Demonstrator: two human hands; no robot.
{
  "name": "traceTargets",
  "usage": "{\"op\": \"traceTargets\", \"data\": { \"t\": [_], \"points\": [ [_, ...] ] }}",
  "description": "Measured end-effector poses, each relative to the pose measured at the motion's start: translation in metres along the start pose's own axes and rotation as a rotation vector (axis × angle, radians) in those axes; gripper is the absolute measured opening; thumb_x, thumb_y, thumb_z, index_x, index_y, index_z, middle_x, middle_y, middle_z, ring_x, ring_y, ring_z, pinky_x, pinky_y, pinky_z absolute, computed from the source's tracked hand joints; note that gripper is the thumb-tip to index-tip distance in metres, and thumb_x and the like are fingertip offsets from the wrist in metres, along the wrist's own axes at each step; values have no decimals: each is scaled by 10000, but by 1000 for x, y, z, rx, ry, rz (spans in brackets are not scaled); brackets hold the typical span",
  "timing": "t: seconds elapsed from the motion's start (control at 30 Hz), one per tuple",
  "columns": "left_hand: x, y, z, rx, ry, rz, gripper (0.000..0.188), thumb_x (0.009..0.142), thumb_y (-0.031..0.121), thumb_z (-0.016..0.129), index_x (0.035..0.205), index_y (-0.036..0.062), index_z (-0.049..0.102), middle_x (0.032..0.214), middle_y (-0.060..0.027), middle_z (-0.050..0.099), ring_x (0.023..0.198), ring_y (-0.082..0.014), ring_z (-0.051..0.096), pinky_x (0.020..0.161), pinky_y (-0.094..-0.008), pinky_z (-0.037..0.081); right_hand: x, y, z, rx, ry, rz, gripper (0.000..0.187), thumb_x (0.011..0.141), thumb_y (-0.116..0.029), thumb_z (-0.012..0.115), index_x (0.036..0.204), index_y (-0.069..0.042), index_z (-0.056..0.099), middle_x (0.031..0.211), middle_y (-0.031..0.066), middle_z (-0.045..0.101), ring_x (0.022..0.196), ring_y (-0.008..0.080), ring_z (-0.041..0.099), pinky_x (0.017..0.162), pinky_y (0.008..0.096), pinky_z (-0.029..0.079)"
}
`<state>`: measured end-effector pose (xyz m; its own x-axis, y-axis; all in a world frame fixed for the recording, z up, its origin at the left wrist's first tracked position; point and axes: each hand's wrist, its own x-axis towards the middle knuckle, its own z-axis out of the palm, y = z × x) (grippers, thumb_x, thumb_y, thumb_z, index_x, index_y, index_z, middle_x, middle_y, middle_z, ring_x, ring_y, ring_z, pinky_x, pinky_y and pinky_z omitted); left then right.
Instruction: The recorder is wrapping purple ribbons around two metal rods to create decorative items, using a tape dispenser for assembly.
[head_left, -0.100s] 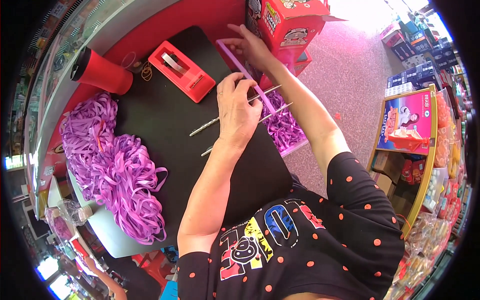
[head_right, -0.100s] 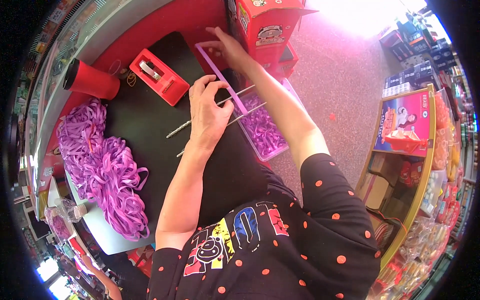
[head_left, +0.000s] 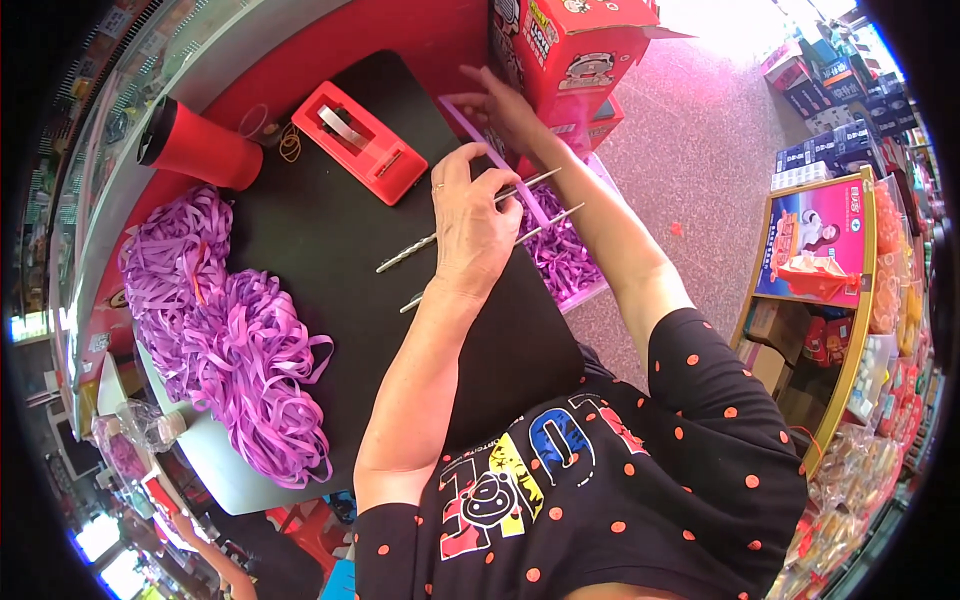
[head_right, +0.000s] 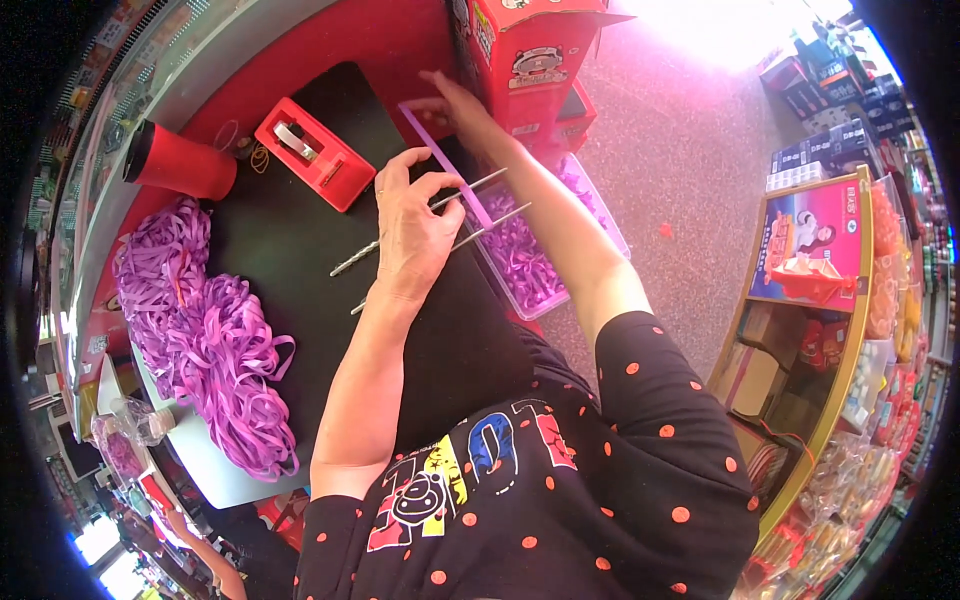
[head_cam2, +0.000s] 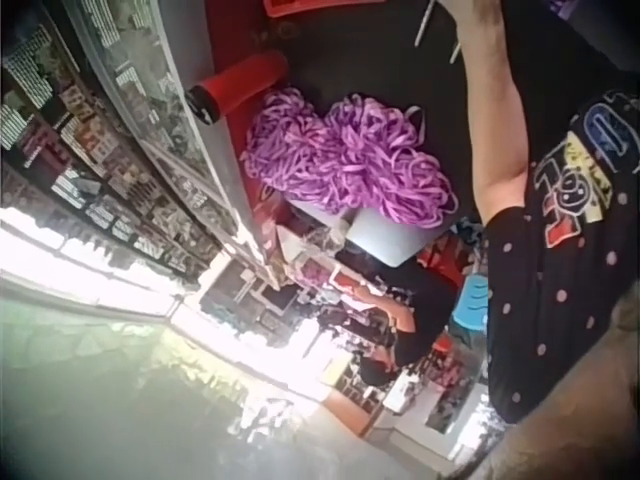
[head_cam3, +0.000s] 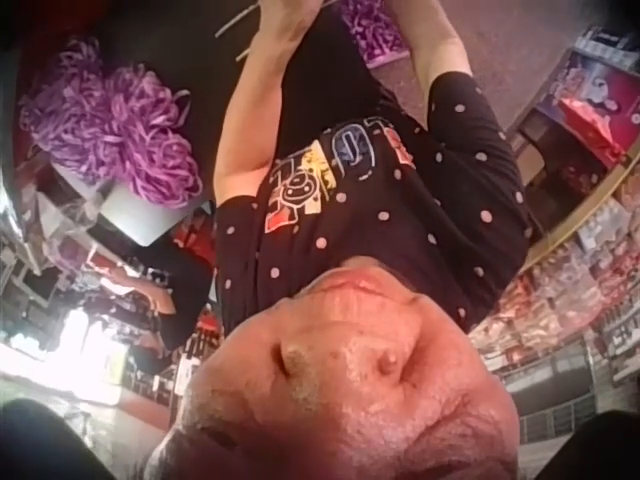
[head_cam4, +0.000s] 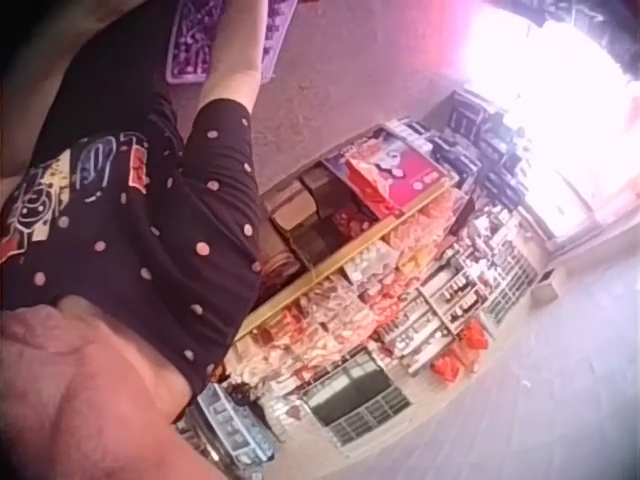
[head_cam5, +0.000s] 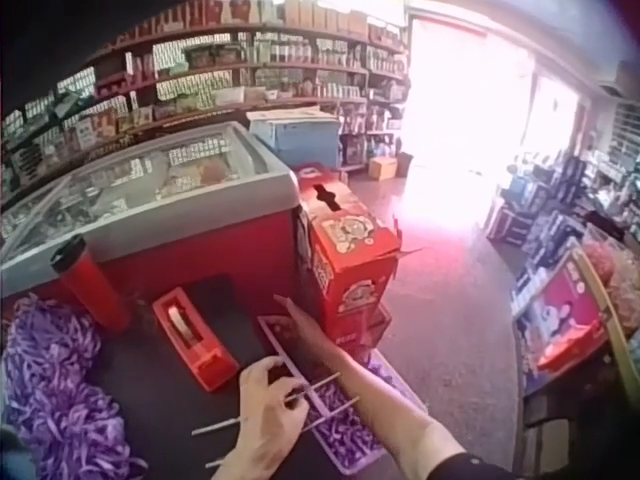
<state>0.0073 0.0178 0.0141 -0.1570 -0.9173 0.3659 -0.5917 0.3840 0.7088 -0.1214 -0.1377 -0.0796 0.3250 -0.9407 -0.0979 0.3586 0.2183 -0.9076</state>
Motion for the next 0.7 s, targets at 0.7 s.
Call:
{"op": "traceTargets", "data": {
  "t": [0.7],
  "points": [
    [-1, -3, 2, 16, -41, 67, 175, 670, 33, 681, 831, 82, 726, 1159, -120, 560, 1142, -317, 478, 962, -399, 394, -351, 28, 32, -599, 454, -163, 408, 1001, -218, 343, 1286, 24, 505, 989, 93, 679, 991, 133, 551, 952, 311, 369]
  ]
}}
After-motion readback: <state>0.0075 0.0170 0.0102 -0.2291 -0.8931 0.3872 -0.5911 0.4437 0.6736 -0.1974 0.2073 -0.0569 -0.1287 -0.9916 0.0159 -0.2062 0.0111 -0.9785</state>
